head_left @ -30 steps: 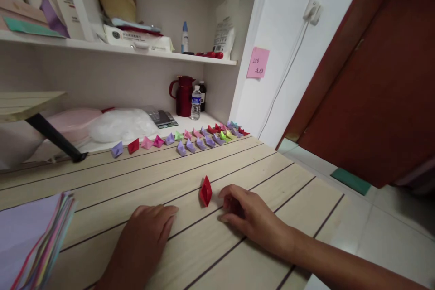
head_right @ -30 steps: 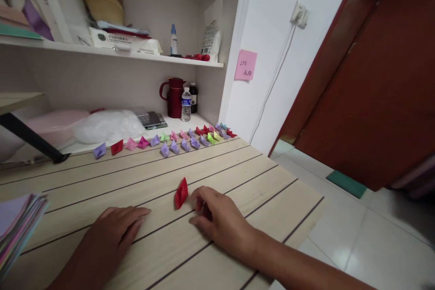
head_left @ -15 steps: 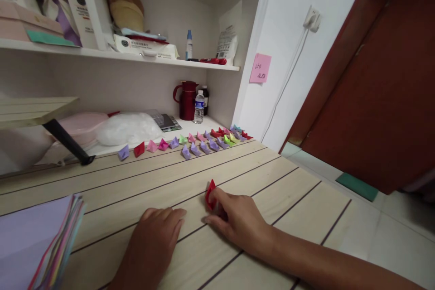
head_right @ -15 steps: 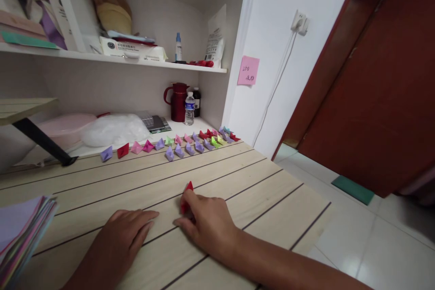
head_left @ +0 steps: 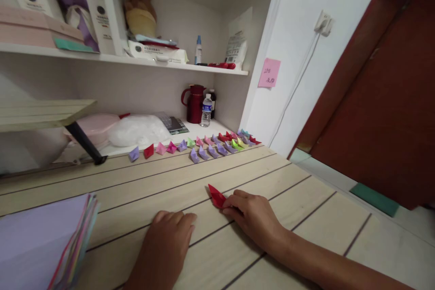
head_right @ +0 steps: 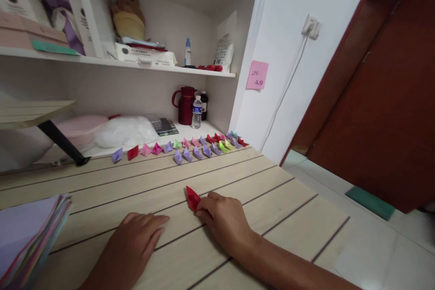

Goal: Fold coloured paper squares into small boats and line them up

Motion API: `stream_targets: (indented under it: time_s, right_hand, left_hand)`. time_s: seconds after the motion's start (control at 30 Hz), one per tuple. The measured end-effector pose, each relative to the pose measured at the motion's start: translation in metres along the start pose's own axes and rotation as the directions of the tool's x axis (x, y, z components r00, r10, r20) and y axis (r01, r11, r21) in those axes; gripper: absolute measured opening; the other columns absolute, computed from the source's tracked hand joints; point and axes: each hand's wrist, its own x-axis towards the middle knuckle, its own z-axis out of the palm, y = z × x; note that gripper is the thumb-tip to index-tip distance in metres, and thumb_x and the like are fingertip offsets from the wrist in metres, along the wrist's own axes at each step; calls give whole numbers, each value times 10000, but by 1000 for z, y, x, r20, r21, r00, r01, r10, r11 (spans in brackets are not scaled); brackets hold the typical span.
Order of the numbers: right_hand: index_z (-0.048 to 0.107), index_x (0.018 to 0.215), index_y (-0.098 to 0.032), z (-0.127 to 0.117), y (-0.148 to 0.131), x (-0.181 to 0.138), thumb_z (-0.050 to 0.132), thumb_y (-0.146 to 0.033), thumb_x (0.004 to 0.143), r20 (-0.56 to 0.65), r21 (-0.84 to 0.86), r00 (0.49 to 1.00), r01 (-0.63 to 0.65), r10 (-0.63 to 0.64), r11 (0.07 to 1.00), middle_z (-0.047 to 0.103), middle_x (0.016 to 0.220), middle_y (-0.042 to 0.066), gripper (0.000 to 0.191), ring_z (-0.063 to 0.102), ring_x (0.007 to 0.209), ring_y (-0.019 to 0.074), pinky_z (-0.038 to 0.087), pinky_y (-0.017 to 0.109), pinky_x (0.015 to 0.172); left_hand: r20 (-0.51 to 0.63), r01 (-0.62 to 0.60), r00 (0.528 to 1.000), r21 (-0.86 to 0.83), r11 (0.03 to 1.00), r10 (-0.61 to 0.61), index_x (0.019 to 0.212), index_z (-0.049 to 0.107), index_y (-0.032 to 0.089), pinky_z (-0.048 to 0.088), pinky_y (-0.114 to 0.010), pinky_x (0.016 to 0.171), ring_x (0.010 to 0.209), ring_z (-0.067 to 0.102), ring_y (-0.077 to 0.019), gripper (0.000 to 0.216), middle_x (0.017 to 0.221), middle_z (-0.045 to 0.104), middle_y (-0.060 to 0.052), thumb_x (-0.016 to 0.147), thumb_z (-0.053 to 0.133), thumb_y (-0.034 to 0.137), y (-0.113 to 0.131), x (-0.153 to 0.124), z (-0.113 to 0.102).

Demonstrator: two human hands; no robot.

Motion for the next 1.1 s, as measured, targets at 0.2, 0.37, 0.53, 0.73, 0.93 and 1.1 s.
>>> stream_targets:
  time_s: [0.2, 0.37, 0.53, 0.73, 0.93, 1.1]
  right_hand:
    - [754, 862, -248, 15, -14, 47, 620, -268, 903, -93, 152, 993, 82, -68, 985, 680, 857, 22, 142, 645, 742, 158, 434, 249, 680]
    - [760, 864, -247, 36, -36, 92, 648, -277, 881, -139, 163, 990, 30, -7, 986, 706, 849, 21, 117, 652, 753, 170, 418, 258, 673]
    - [760, 850, -243, 48, -41, 125, 637, -311, 878, -141, 135, 985, -81, 100, 988, 748, 798, 22, 143, 669, 758, 203, 378, 270, 623]
    - [771, 880, -262, 51, -38, 142, 632, -330, 874, -132, 78, 977, -156, 166, 985, 762, 827, 25, 155, 673, 799, 211, 354, 262, 605]
    - [772, 893, -292, 54, -38, 150, 624, -337, 877, -130, 37, 975, -178, 181, 983, 776, 871, 5, 155, 683, 851, 198, 368, 250, 640]
    - [768, 898, -298, 57, -40, 153, 639, -345, 869, -120, 9, 977, -175, 175, 985, 779, 870, 10, 140, 684, 851, 203, 374, 250, 649]
  left_hand:
    - [77, 23, 997, 40, 999, -26, 890, 643, 238, 496, -340, 714, 750, 679, -204, 200, 817, 734, -16, 877, 489, 111, 3, 1, -4]
    - [95, 32, 995, -33, 999, -29, 960, 641, 264, 484, -344, 742, 798, 684, -199, 228, 864, 741, 0, 881, 484, 119, -7, -5, 7]
    - [37, 20, 999, -67, 998, -18, 973, 639, 281, 461, -341, 737, 775, 684, -192, 260, 844, 744, 7, 853, 498, 99, -17, -8, 18]
    - [-6, -10, 1000, -42, 999, 10, 942, 624, 289, 425, -339, 703, 737, 684, -189, 278, 809, 741, 34, 793, 530, 75, -23, -8, 31]
    - [-27, 11, 1000, -11, 1000, -12, 938, 617, 291, 389, -341, 715, 733, 680, -185, 345, 813, 738, 53, 734, 529, 27, -24, -10, 44]
    - [-34, 14, 999, 8, 1000, -13, 938, 622, 296, 381, -337, 721, 729, 684, -180, 367, 802, 740, 65, 717, 533, 17, -26, -10, 48]
